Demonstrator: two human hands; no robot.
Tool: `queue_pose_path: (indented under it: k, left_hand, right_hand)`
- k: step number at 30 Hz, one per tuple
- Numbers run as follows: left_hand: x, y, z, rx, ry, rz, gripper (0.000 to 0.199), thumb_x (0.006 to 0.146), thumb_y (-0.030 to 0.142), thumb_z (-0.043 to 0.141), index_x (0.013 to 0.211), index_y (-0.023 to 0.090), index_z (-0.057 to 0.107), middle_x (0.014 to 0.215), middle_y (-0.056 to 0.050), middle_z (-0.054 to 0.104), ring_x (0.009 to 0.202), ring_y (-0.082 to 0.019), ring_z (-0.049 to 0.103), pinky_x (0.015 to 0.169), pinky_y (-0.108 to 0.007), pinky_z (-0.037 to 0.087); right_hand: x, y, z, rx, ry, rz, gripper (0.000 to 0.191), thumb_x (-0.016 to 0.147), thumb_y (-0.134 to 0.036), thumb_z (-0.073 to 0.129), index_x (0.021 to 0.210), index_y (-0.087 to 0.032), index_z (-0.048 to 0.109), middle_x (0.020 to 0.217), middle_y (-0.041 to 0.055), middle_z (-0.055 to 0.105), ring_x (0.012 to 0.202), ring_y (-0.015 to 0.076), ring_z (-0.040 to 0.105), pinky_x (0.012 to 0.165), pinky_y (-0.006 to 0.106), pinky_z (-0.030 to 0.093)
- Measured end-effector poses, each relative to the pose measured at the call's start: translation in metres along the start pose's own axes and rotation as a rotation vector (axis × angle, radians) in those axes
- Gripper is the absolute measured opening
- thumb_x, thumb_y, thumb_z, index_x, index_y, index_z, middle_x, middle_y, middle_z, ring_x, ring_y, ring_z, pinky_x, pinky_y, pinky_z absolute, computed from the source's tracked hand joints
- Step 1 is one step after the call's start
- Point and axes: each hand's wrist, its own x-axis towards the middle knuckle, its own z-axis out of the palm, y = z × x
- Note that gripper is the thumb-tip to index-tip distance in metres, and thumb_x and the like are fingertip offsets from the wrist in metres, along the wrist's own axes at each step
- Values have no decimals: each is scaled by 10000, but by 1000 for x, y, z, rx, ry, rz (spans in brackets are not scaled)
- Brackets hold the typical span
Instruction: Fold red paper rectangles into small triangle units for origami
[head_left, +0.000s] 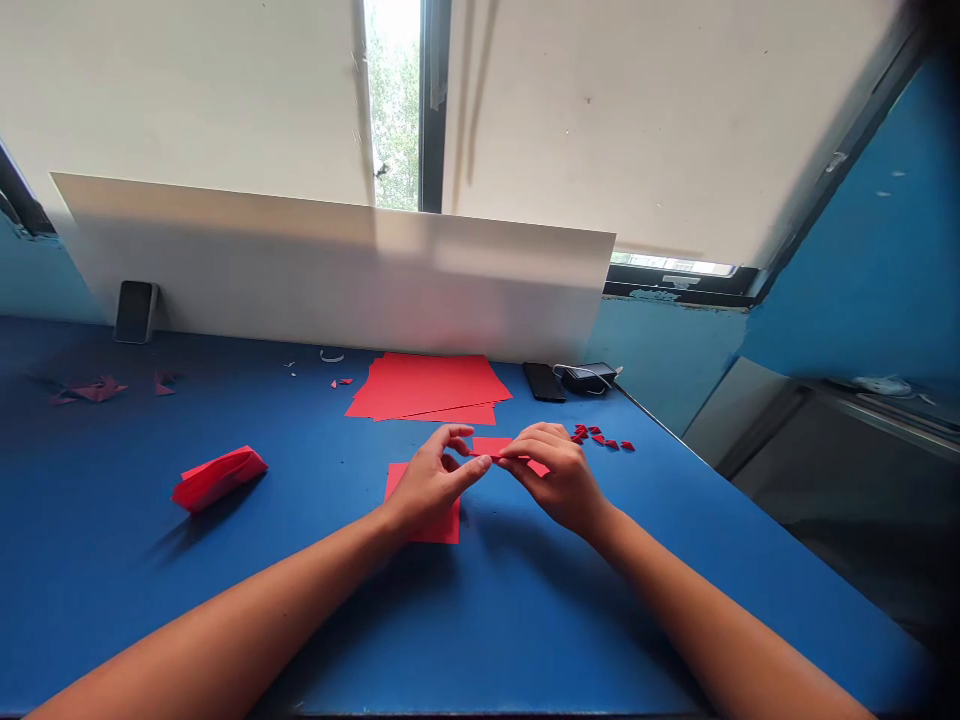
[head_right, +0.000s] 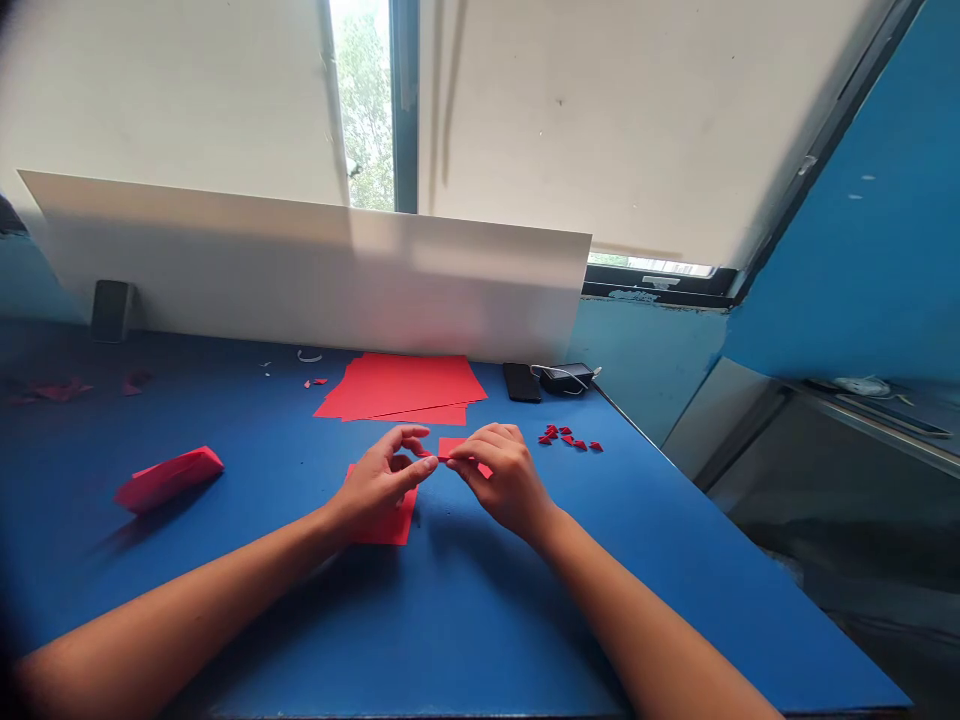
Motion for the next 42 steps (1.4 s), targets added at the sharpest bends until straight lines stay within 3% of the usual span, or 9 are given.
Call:
queue_pose_path:
  k: [3,6,16,22,28,30,33,37,42]
  left_hand:
    - [0,-1,-1,121,-17,172,400,779,437,664,1117,227,623,1088,-64,577,869,-168,578,653,-244,472]
    - [0,-1,-1,185,-93,239,248,834,414,611,898,192,702,941,-62,649,871,-185,588,701,-261,461]
    - [-2,0,0,75,-108,179,239,819,375,628,808,145,688,776,-43,680,719,-154,587,647,-233,446]
    - [-1,2,-1,67,-120,176,219,811,350,630,772,138,673,731,-28,640,671,-133,542,609,-225,416]
    - [7,-1,-10,-29,4,108,236,793,373,648,759,139,652,702,-16,610,650,-125,523,620,-233,425]
    - [8,-3,-9,-54,24,108,235,806,379,632,810,146,664,742,-23,632,683,-136,547,660,-248,448]
    - [6,-5,-6,-70,-62,131,259,815,384,627,919,154,687,821,-47,670,755,-164,590,695,-264,467]
    - [1,-6,-1,-52,-161,161,251,812,380,635,837,139,700,816,-69,694,779,-189,620,699,-272,478]
    - [-2,0,-1,121,-146,209,238,835,358,600,802,146,703,770,-55,687,726,-171,598,662,-257,451]
  right_hand:
    - [1,-5,-3,147,-55,145,32,842,-212,659,832,-217,689,763,23,700,755,180,604,752,345,430]
    - [1,-9,-2,258,-135,213,63,840,-207,647,829,-217,707,762,26,705,751,182,603,725,328,445]
    - [-1,-10,3,407,-210,380,89,820,-219,617,783,-187,692,767,21,689,724,164,598,677,275,440]
    - [-1,-8,2,457,-153,437,107,789,-218,622,694,-177,650,698,5,627,682,150,549,638,263,414]
    - [1,6,-9,420,-81,536,131,792,-245,613,680,-180,632,666,-4,595,642,142,519,608,263,398]
    - [2,6,-10,380,-82,516,129,802,-249,609,697,-181,640,678,0,607,653,146,524,627,268,405]
    - [2,-1,-6,332,-131,406,106,812,-238,613,733,-182,658,725,11,640,689,151,545,664,273,417]
    - [-1,-11,3,332,-181,319,90,812,-221,618,743,-177,655,727,16,654,686,150,561,655,269,421]
    - [-3,-13,8,384,-174,341,92,805,-195,608,718,-180,635,719,7,637,685,146,548,652,266,421]
